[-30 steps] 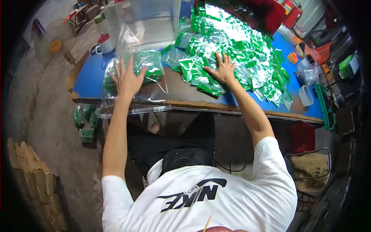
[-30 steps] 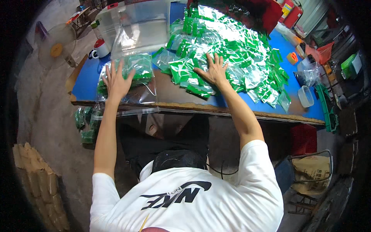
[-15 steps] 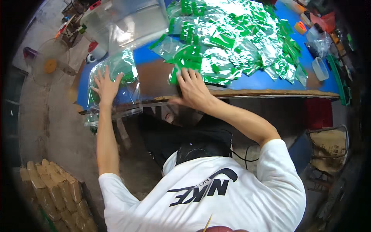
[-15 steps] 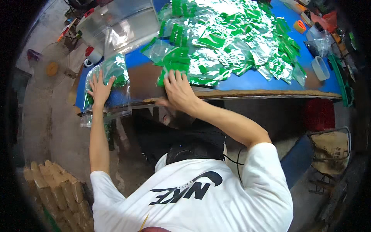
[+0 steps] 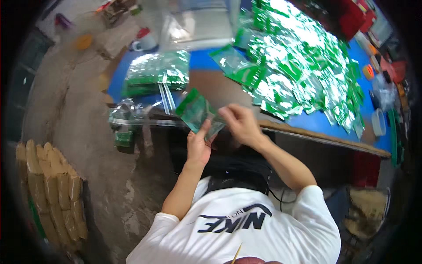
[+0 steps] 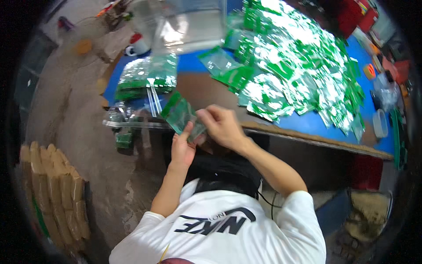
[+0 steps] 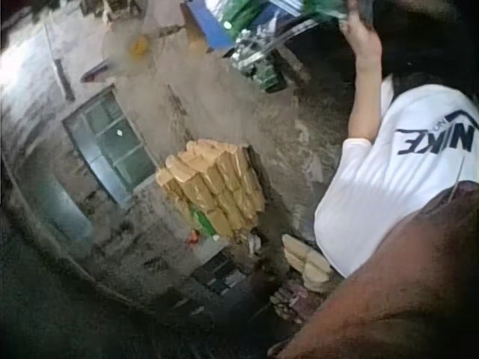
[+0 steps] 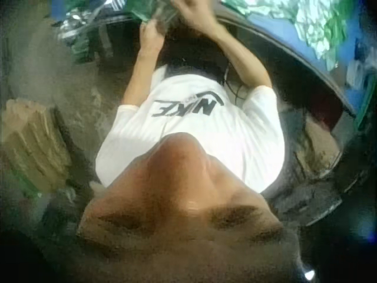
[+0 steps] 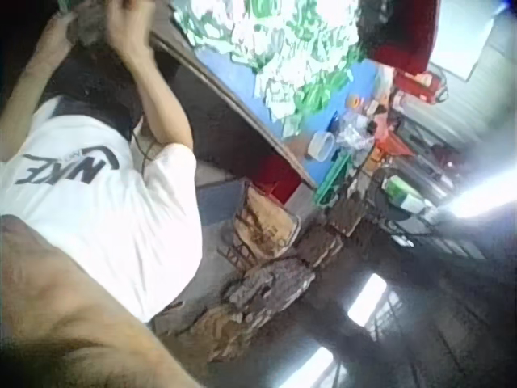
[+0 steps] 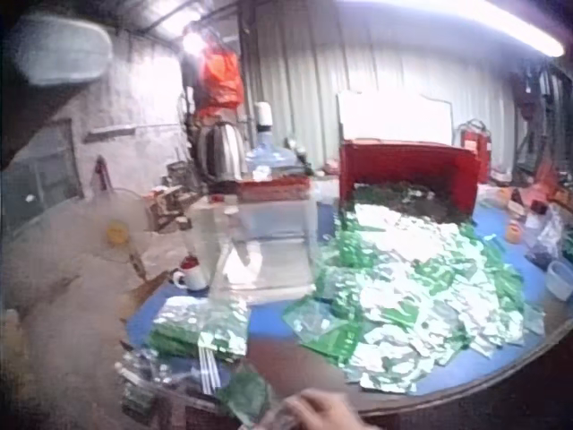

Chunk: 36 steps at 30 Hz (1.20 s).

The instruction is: Packaging small green plastic bags into a larger transparent bag.

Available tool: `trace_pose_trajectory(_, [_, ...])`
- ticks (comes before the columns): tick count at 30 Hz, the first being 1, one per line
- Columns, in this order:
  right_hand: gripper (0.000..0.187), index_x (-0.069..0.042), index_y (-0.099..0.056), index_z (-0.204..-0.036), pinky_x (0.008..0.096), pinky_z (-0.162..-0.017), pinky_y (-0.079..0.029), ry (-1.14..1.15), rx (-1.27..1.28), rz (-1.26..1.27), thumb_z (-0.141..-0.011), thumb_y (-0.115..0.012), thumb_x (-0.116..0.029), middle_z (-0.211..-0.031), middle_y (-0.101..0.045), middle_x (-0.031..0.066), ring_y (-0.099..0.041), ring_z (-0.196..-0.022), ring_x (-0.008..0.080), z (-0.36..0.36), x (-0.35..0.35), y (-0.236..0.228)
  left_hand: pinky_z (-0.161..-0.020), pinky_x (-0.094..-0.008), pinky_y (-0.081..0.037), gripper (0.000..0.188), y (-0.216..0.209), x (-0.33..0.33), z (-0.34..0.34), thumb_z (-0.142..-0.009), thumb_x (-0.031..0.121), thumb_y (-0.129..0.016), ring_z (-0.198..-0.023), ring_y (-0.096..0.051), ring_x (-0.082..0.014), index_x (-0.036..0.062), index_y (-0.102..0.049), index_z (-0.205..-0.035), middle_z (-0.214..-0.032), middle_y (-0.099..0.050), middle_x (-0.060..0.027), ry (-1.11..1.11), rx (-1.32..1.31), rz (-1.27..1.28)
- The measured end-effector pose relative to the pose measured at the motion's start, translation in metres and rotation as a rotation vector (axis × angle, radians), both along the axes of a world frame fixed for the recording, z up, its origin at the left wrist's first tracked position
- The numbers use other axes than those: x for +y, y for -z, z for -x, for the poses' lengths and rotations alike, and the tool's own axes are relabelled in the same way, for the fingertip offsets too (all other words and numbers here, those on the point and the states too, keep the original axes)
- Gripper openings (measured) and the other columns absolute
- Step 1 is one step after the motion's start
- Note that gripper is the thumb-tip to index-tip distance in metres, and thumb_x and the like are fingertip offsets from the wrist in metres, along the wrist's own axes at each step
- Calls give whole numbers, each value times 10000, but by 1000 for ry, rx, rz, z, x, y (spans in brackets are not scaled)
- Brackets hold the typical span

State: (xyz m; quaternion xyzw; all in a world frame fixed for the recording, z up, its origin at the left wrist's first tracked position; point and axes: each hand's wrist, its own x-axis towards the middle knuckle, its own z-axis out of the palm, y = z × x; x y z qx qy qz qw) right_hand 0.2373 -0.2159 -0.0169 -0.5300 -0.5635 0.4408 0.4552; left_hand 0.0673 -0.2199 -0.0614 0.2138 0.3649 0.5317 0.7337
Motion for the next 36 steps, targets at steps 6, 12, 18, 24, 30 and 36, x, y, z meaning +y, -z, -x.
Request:
trace_pose_trajectory(6, [929, 98, -434, -1410, 583, -1184, -155, -9, -1230, -331, -883, -532, -662, -1439, -463, 277, -302, -1431, 421, -77, 38, 18, -775, -293, -522, 173, 7, -8, 25, -868, 115, -741, -898, -689, -156, 2, -730, -999, -1000, -739, -89, 162, 829, -485])
trace_pose_trajectory(12, [458, -24, -604, -1222, 405, -997, -469, -284, -958, -739, -777, -671, -110, -1292, -617, 147, -572, -1231, 322, -55, 3, 42, -1090, -482, -373, 324, -21, -11, 34, -625, -13, -708, -1338, -442, -349, 103, -771, -920, -1355, -562, -99, 158, 1404, -1266])
trace_pose_trajectory(18, [209, 18, -654, -1068, 416, -739, -495, -582, -410, 81, -941, -628, -146, -903, -696, 160, -646, -832, 341, -26, 20, -50, -1033, -462, -463, 271, -27, 32, 51, -688, -9, -678, -1231, -567, -350, 53, -739, -945, -1308, -613, -156, 277, 1340, -1452])
trace_pose_trajectory(24, [527, 37, -621, -1210, 440, -954, -461, -409, -260, -105, -1070, -327, -377, -1149, -649, 272, -610, -1078, 408, -15, 62, -13, -656, -379, -583, 398, -1, 14, 56, -682, -9, -703, -765, -722, -290, 127, -736, -1055, -952, -735, -126, 36, 1331, -1272])
trace_pose_trajectory(30, [626, 87, -575, -1255, 478, -1128, -349, -258, -829, -305, -880, -648, -408, -1397, -521, 256, -440, -1345, 429, -72, 22, 11, -1157, -397, -306, 957, -21, -30, 22, -847, 198, -783, -1455, -326, -302, 67, -179, -1577, -1534, -380, -246, -95, 901, -717])
trace_pose_trajectory(36, [494, 70, -609, -1157, 491, -1081, -404, -199, -697, -420, -852, -705, -307, -1309, -584, 264, -510, -1279, 431, -51, -1, 34, -973, -374, -492, 436, 12, -40, 37, -865, 129, -765, -1066, -616, -169, 0, -607, -1250, -1199, -664, -76, 99, 483, -175])
